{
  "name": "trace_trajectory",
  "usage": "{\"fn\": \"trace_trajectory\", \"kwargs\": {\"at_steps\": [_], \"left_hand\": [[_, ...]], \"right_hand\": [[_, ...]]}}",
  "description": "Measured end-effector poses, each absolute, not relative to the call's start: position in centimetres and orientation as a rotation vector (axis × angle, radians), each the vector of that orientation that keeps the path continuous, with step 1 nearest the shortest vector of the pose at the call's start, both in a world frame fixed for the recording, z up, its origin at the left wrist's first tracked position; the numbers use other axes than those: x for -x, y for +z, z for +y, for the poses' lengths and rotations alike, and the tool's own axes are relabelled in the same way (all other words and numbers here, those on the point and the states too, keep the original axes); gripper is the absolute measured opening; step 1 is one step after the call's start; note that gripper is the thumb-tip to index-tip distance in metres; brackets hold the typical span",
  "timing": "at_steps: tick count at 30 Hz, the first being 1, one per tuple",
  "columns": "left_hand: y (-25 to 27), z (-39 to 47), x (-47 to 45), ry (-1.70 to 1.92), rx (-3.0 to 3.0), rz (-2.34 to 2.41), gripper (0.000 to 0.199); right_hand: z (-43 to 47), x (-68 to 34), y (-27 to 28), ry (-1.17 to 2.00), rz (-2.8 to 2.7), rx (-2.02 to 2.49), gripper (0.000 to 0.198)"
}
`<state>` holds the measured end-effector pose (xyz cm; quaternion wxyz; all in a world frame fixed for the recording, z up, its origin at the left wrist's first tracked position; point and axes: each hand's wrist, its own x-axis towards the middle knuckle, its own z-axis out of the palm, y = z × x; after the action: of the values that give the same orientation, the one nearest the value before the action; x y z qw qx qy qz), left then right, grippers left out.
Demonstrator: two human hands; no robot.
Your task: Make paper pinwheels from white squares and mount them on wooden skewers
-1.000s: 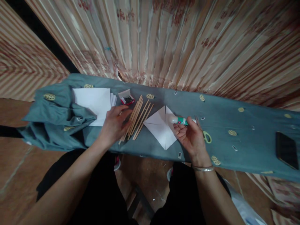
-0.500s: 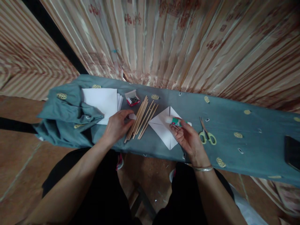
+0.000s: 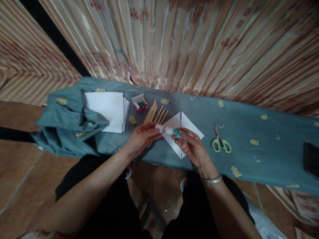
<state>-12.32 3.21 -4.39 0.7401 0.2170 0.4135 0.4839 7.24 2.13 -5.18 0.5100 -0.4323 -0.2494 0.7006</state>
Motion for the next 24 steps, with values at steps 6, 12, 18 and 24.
{"fn": "trace_trajectory", "kwargs": {"at_steps": [6,12,18,24], "left_hand": [[-4.5,3.2,12.0,1.073,-0.481,0.920,0.031],[-4.5,3.1,12.0,1.064,-0.505,0.933,0.034],[-5.3,3.1,12.2,1.074,-0.635,0.963,0.041],[-5.4,3.1,12.0,1.091,-0.744,1.000,0.040]], "right_hand": [[2.2,-7.0,-5.2,1.686,-0.586,1.033,0.029],[2.1,-6.9,-5.3,1.673,-0.607,1.030,0.029],[2.0,-7.1,-5.5,1.665,-0.702,1.075,0.029],[2.0,-6.7,-5.4,1.683,-0.685,1.090,0.031]]}}
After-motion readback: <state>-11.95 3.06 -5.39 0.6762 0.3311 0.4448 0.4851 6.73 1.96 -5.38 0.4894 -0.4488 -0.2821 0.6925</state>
